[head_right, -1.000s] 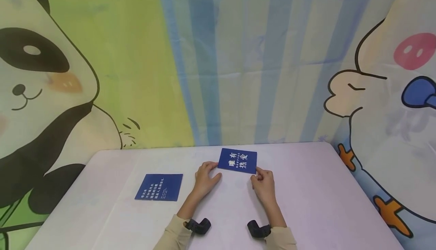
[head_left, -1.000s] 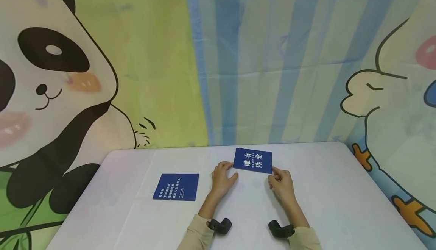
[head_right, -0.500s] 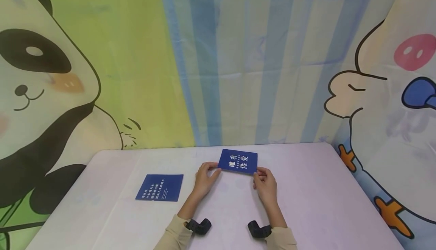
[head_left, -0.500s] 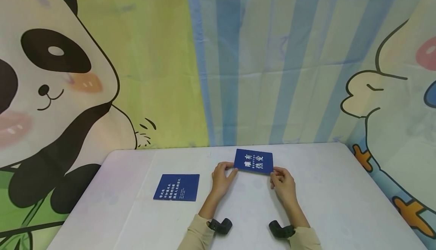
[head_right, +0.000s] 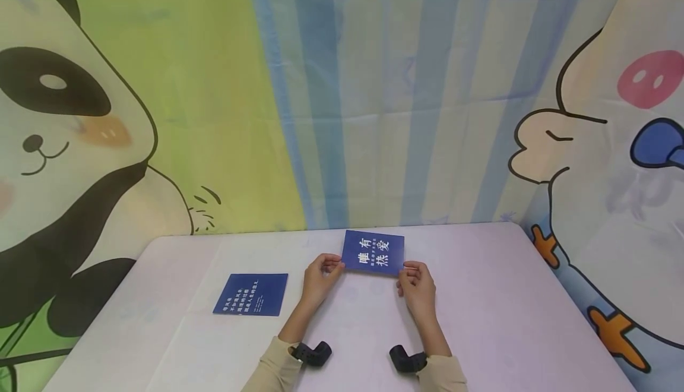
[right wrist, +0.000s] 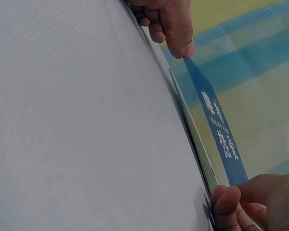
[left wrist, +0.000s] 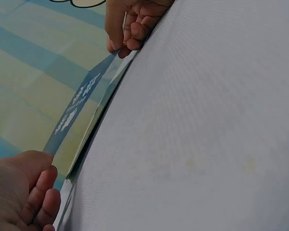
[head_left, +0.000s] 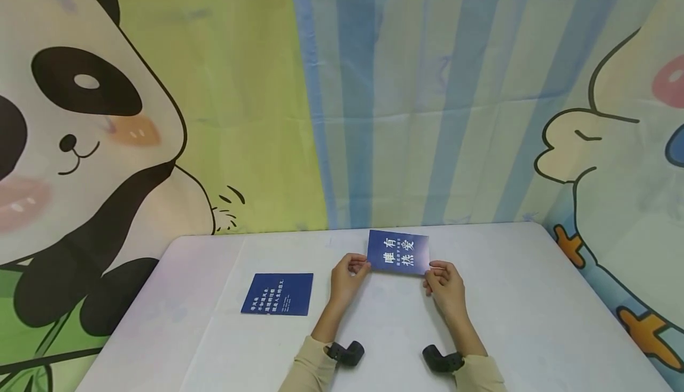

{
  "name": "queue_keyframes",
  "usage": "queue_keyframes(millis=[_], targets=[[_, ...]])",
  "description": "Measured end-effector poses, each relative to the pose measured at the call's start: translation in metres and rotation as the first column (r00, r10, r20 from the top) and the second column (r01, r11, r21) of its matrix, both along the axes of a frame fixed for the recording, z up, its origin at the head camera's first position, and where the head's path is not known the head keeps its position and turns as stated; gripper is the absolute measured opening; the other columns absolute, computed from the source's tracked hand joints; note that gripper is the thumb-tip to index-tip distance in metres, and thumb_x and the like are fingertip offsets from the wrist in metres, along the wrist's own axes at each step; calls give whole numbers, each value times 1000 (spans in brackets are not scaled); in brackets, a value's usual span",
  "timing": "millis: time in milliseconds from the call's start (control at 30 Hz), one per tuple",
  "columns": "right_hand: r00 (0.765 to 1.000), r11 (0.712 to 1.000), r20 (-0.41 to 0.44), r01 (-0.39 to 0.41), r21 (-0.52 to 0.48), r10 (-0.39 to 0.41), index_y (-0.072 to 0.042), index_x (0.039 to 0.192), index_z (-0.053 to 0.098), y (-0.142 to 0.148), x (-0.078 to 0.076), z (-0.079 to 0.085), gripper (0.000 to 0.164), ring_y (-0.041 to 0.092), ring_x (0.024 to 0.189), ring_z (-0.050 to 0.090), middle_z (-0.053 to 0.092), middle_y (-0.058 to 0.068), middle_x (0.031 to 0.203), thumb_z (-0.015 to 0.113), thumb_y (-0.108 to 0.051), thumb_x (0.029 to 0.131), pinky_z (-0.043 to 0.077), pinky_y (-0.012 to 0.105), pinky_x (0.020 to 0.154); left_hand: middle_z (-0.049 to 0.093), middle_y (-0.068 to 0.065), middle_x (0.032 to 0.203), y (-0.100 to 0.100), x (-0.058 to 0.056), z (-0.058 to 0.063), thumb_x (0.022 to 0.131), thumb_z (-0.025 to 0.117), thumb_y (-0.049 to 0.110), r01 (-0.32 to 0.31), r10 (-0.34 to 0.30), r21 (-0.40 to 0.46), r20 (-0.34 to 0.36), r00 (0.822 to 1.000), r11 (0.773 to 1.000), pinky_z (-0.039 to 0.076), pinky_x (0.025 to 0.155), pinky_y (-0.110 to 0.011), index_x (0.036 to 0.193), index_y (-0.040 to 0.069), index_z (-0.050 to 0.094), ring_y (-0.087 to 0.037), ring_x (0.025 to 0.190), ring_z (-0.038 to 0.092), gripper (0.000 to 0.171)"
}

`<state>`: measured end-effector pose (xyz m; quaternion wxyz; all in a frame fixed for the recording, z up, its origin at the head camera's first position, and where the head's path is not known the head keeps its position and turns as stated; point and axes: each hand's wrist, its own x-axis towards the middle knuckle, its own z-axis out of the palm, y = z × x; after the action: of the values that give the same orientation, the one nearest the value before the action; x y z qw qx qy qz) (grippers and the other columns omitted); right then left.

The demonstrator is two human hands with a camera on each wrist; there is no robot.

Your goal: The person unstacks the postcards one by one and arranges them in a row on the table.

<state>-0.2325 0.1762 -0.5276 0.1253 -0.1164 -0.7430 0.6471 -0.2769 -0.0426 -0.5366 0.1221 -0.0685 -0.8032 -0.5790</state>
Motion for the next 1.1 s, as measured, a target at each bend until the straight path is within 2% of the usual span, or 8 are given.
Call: queue_keyframes(millis=[100, 233, 467, 867, 1100], targets=[[1000, 1000, -7, -12, -5, 12, 8, 116, 51, 0, 1, 1, 25, 7, 58, 58, 62, 14, 87, 56, 4, 92, 49, 20, 51, 70, -5, 84, -1, 1, 2, 83, 75, 8, 9, -9, 27, -8, 1000, 1000, 42, 62, -17, 100, 4, 68, -2, 66, 50, 20], [1000, 1000, -12, -16, -8, 16, 9, 117, 51, 0, 3, 3, 26, 6, 59, 58, 62, 17, 91, 56, 5, 91, 50, 20, 52, 69, -5, 83, -1, 1, 3, 82, 75, 7, 14, -14, 13, -11, 1000, 1000, 39, 62, -17, 109, 4, 70, -1, 65, 47, 27], [1000, 1000, -3, -3, -11, 3, 12, 117, 54, -1, 6, 4, 29, 4, 61, 59, 59, 16, 95, 59, 6, 89, 50, 18, 54, 69, -6, 84, -3, 3, 3, 82, 74, 5, 21, -21, 10, -4, 1000, 1000, 42, 63, -17, 110, 3, 71, -2, 68, 50, 28], [999, 999, -35, 32, -27, -33, 11, 109, 59, -3, 4, -10, 23, 6, 57, 58, 59, 9, 84, 60, 8, 86, 50, 19, 52, 67, -6, 82, -9, 12, 3, 79, 75, 0, 27, -27, -16, 20, 999, 1000, 40, 61, -16, 111, 0, 68, -4, 67, 49, 33], [999, 1000, -31, -10, 28, 11, 10, 110, 60, 1, 5, -6, 23, 5, 61, 58, 61, 12, 88, 62, 5, 87, 51, 19, 56, 65, -7, 83, -11, 16, 8, 77, 77, 0, 61, -60, -29, 36, 998, 998, 42, 63, -18, 116, 0, 67, -8, 69, 51, 40]])
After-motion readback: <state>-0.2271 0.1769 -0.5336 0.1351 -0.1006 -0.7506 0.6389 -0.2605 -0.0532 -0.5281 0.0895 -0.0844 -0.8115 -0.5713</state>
